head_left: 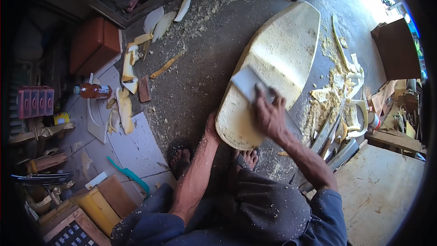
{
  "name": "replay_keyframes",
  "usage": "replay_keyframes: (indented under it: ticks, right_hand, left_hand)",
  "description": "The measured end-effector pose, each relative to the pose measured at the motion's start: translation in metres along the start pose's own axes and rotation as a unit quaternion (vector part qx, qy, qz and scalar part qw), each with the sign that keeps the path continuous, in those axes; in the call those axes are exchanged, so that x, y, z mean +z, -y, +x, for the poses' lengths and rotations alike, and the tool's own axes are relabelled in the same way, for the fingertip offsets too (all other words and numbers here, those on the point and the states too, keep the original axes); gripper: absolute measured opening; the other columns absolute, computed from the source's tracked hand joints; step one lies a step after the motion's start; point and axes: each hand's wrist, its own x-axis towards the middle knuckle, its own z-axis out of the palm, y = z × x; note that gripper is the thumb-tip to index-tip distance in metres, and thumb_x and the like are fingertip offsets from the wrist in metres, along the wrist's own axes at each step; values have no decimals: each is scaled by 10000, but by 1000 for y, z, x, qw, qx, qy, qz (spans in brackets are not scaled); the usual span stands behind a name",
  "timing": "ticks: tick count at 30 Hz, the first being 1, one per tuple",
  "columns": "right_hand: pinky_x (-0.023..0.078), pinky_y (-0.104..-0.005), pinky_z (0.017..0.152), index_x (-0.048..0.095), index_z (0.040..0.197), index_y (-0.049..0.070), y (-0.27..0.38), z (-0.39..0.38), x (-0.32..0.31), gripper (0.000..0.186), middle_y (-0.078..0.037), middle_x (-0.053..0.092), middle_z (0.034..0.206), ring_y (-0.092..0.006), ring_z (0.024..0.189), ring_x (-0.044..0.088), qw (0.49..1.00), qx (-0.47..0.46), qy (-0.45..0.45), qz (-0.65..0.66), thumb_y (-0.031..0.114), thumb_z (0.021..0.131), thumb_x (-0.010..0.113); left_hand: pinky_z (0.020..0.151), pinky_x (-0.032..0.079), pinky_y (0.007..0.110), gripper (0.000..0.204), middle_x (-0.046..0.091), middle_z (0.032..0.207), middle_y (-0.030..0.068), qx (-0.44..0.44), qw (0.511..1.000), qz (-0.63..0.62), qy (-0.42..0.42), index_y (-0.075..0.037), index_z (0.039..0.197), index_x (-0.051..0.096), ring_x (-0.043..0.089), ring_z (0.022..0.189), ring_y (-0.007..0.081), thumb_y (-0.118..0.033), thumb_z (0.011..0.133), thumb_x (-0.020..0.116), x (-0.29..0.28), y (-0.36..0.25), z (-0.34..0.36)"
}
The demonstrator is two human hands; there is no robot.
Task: The person uses a hand plane to shave and smooth the surface of a large white foam surfboard blank. They repeatedly draw the plane along the board's length and edges, removing thin shavings of foam to refine the shape. The person occasionally pauses to wipe away debris and inspect the surface before continuing.
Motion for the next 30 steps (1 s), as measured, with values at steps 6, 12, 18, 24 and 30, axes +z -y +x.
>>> replay_keyframes:
  ticks: [6, 12, 18, 24, 30]
  right_hand:
    - [375, -577, 982, 626, 1082, 105, -31, 8, -4, 159, -98, 561, 1531, -443, 1363, 440, 998, 24, -51, -8, 219, 988, 567]
    - [373, -590, 968, 611, 1080, 89, 17, -21, 0, 173, -105, 542, 1546, -442, 1371, 437, 994, -76, -29, 76, 224, 978, 577]
    - [381, -573, 953, 614, 1150, 102, 50, -55, -8, 238, -104, 588, 1511, -447, 1367, 448, 992, -91, 48, 78, 227, 949, 632]
    - [378, -598, 964, 612, 1138, 95, -5, -4, -9, 207, -106, 590, 1507, -457, 1356, 450, 997, 44, -59, 11, 235, 988, 594]
    - [378, -597, 1014, 565, 1048, 116, -15, -17, 13, 93, -138, 637, 1439, -421, 1380, 449, 998, -22, -50, 39, 208, 1030, 561]
  left_hand:
    - [1091, 511, 503, 537, 654, 1360, 209, 4, 998, 0, -57, 1, 1393, 596, 655, 1217, 358, -388, 1055, 446, -24, 5, -3]
    - [1094, 506, 507, 525, 646, 1380, 187, 91, 986, 134, -30, 7, 1398, 585, 644, 1239, 342, -356, 1067, 397, -61, -6, 8]
    - [1066, 533, 506, 521, 650, 1383, 175, 33, 999, 1, 2, -2, 1402, 593, 670, 1198, 354, -359, 1058, 434, -57, -2, 13]
    - [1120, 490, 507, 531, 615, 1426, 192, 47, 994, 99, 3, 5, 1445, 543, 622, 1281, 325, -339, 1077, 376, -68, -5, 5]
    - [1117, 496, 475, 524, 667, 1363, 162, -34, 998, -38, 36, -31, 1421, 578, 647, 1249, 324, -377, 1080, 381, -20, -5, 7]
